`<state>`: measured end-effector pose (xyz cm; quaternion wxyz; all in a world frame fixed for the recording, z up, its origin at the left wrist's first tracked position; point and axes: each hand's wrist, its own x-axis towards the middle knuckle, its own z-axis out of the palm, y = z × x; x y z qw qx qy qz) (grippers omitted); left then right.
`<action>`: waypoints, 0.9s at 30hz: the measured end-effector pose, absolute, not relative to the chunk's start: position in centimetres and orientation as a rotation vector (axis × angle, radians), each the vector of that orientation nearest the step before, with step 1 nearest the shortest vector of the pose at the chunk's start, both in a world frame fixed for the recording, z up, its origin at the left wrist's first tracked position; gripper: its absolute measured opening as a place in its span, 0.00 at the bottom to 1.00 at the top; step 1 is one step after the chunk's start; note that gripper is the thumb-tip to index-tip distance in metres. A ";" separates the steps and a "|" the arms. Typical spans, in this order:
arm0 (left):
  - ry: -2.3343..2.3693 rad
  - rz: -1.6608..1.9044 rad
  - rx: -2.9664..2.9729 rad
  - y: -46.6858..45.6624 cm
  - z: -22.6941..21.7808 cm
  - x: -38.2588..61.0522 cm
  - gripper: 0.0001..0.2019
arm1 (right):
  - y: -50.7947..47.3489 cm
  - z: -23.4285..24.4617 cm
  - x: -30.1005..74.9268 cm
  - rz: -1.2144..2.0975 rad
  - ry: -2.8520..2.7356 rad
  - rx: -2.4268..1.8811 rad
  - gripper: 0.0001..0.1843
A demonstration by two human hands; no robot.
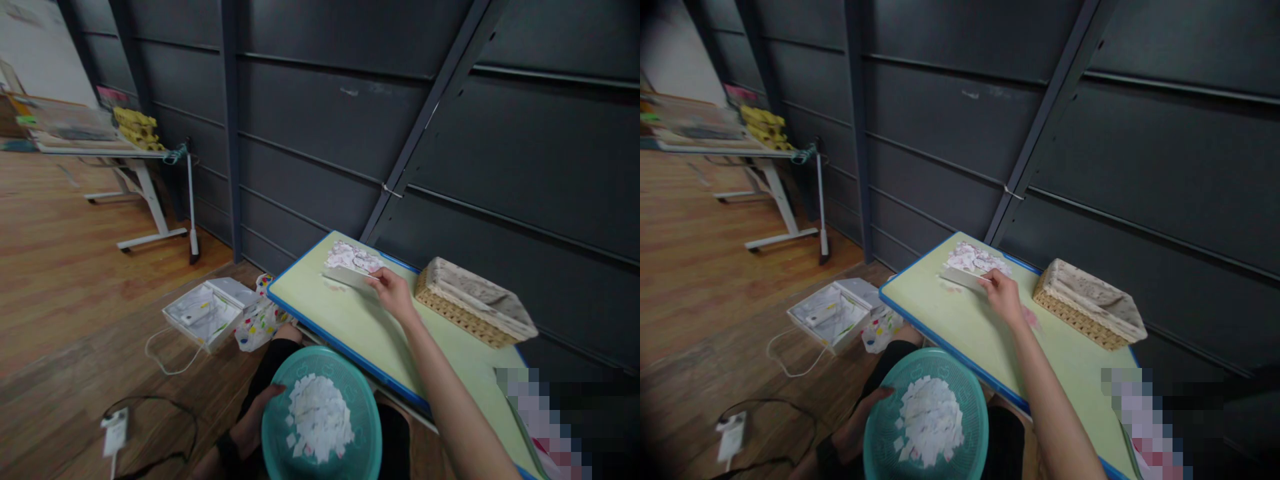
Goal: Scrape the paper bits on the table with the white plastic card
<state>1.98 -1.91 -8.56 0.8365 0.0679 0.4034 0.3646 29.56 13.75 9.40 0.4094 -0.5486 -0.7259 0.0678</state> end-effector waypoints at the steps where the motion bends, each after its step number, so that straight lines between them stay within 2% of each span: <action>1: 0.860 0.768 0.154 -1.9 -8.6 1.9 0.25 | 14.0 8.9 29.4 0.212 -1.803 -1.366 0.14; 8: 0.827 0.751 0.182 -1.9 -8.7 1.7 0.23 | 13.5 8.9 29.5 0.406 -1.929 -1.322 0.14; 14: 0.826 0.771 0.125 -1.8 -8.4 1.7 0.26 | 11.3 9.6 32.4 0.381 -1.930 -1.416 0.16; 17: 0.836 0.787 0.139 -1.9 -8.3 1.8 0.26 | 9.4 10.2 31.4 0.180 -1.845 -1.442 0.15; 20: 0.863 0.777 0.160 -1.8 -8.3 1.9 0.24 | 6.8 10.2 27.3 -0.165 -1.847 -1.483 0.13; 27: 0.878 0.769 0.201 -1.9 -8.7 1.3 0.19 | 3.5 7.2 16.4 -0.588 -2.475 -1.345 0.16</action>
